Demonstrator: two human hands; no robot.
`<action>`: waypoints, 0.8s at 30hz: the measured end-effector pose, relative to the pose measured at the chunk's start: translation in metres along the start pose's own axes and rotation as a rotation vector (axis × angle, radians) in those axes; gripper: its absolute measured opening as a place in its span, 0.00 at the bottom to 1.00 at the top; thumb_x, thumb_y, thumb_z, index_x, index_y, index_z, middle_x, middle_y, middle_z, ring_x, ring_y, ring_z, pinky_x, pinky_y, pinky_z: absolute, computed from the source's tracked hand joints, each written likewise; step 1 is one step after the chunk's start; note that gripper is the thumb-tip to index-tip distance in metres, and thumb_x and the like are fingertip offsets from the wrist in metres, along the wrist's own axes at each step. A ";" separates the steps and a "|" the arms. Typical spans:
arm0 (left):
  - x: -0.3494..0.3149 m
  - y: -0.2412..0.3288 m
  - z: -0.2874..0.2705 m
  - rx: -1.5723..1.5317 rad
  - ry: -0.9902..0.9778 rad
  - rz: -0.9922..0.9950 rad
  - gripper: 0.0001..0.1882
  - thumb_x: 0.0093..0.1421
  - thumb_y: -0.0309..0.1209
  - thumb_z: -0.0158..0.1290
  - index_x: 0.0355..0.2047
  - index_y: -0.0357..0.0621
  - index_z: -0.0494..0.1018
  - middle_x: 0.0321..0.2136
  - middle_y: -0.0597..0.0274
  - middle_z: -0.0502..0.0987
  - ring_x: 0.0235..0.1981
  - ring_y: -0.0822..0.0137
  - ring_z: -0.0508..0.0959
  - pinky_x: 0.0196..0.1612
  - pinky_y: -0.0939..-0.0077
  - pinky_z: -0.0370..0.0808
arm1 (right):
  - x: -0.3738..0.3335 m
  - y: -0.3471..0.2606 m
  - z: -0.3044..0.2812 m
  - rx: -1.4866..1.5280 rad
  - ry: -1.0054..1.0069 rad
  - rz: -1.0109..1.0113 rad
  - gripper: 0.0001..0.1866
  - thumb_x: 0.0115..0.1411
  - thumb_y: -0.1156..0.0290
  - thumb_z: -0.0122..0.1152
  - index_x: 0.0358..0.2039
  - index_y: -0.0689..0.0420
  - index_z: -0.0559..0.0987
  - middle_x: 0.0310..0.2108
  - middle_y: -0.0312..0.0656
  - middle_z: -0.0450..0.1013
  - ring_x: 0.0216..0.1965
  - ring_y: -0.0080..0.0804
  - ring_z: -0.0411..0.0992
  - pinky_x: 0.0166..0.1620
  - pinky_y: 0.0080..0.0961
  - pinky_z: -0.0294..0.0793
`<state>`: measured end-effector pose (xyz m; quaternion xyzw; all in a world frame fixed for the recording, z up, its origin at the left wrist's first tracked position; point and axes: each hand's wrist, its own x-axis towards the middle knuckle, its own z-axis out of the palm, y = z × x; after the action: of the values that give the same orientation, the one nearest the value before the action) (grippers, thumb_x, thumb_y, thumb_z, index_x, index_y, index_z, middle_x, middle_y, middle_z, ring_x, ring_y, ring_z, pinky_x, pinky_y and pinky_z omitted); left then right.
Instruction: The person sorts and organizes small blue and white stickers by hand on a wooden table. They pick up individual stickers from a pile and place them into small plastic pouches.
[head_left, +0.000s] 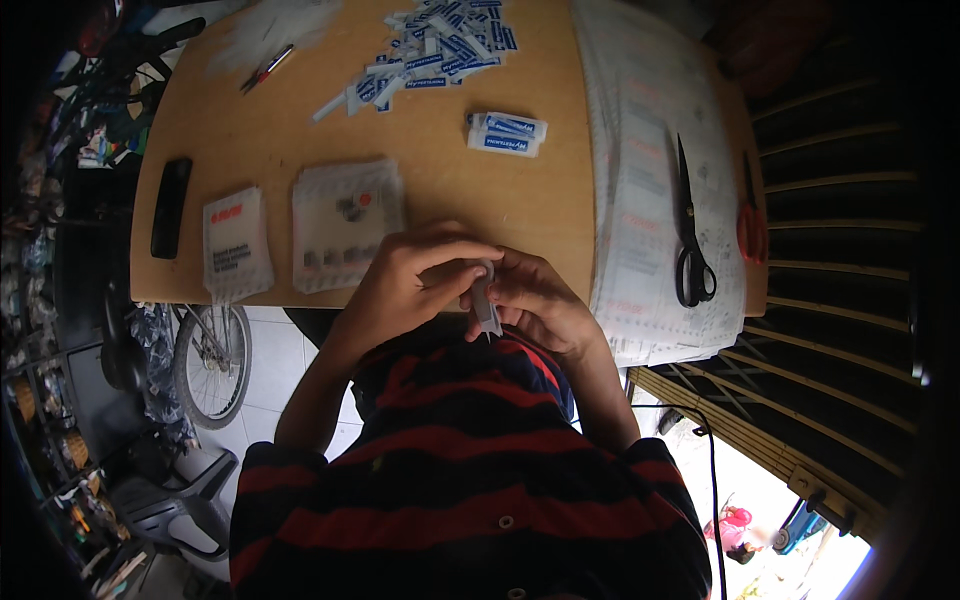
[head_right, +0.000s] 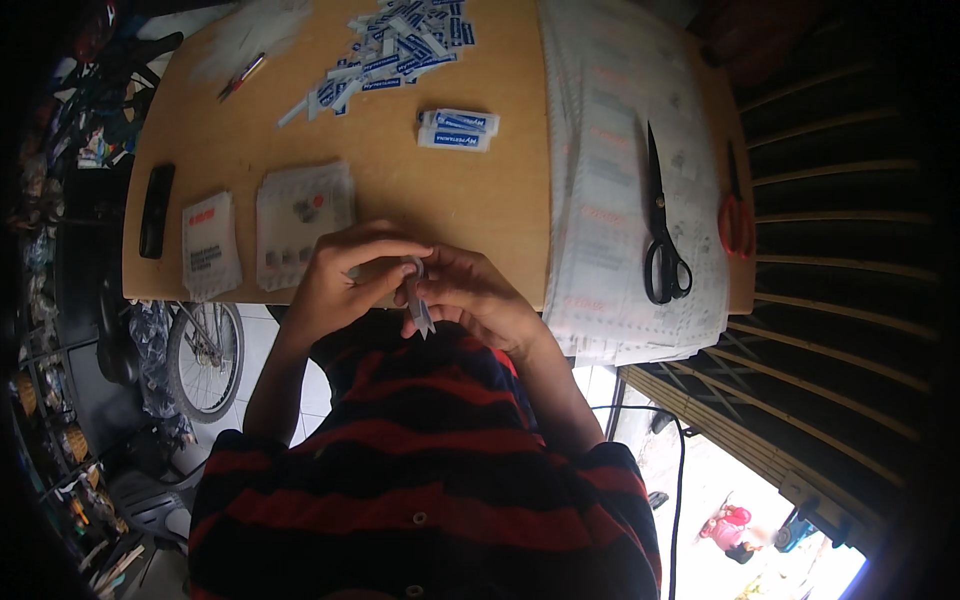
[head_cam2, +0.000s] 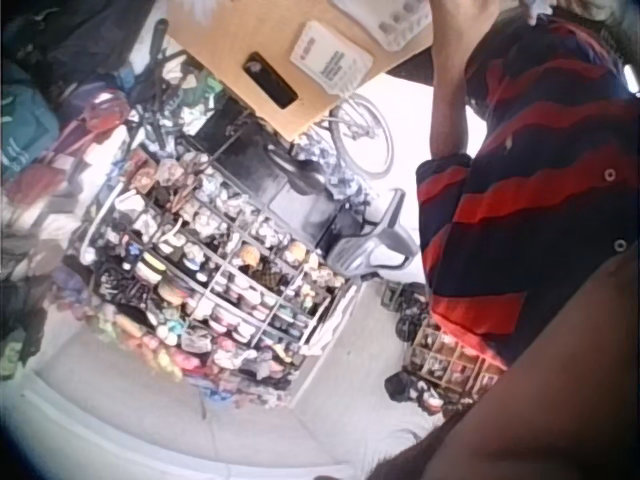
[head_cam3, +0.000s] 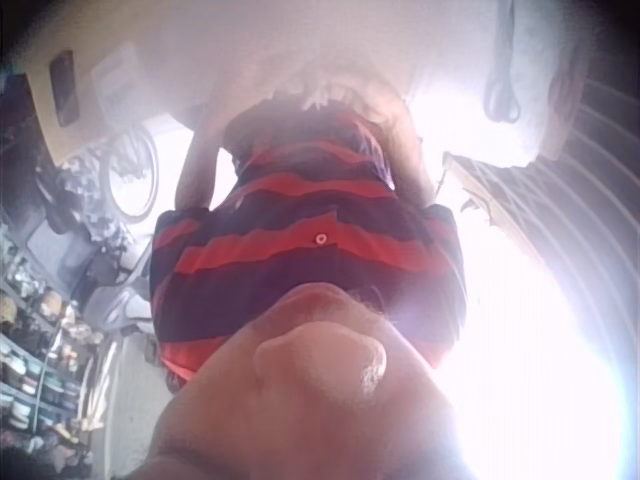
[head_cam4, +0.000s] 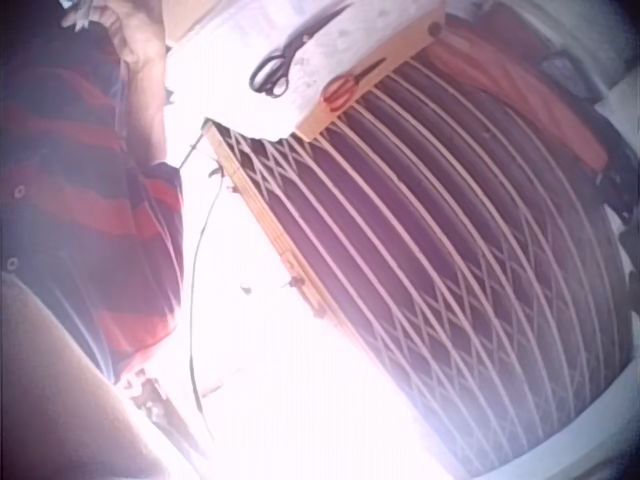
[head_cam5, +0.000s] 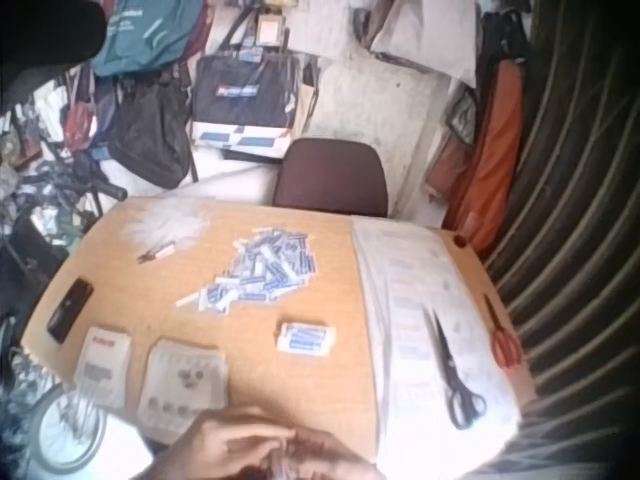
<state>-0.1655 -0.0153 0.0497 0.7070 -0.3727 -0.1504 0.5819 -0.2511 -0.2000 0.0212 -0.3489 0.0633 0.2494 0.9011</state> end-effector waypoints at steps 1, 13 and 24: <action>0.001 0.000 -0.002 -0.011 -0.003 -0.019 0.11 0.53 0.15 0.58 0.37 0.36 0.80 0.33 0.55 0.80 0.34 0.63 0.81 0.38 0.72 0.77 | 0.000 -0.003 -0.001 -0.047 -0.008 -0.016 0.14 0.63 0.75 0.60 0.47 0.61 0.71 0.38 0.44 0.75 0.36 0.35 0.78 0.41 0.29 0.80; 0.072 -0.025 -0.041 0.529 -0.048 0.369 0.09 0.50 0.28 0.64 0.30 0.42 0.76 0.40 0.60 0.78 0.42 0.57 0.77 0.49 0.61 0.70 | 0.043 -0.104 0.001 -1.611 0.210 -0.602 0.07 0.54 0.82 0.64 0.31 0.63 0.74 0.32 0.48 0.76 0.35 0.42 0.77 0.39 0.32 0.74; 0.117 -0.064 -0.036 0.980 -0.136 0.256 0.07 0.51 0.27 0.61 0.29 0.43 0.74 0.28 0.61 0.79 0.39 0.60 0.76 0.48 0.67 0.69 | 0.087 -0.117 -0.046 -2.092 0.215 -0.710 0.09 0.51 0.78 0.65 0.33 0.60 0.76 0.36 0.44 0.75 0.45 0.42 0.72 0.49 0.38 0.68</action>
<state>-0.0402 -0.0689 0.0258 0.8340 -0.5204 0.0687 0.1703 -0.1151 -0.2688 0.0318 -0.9556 -0.2042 -0.1240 0.1725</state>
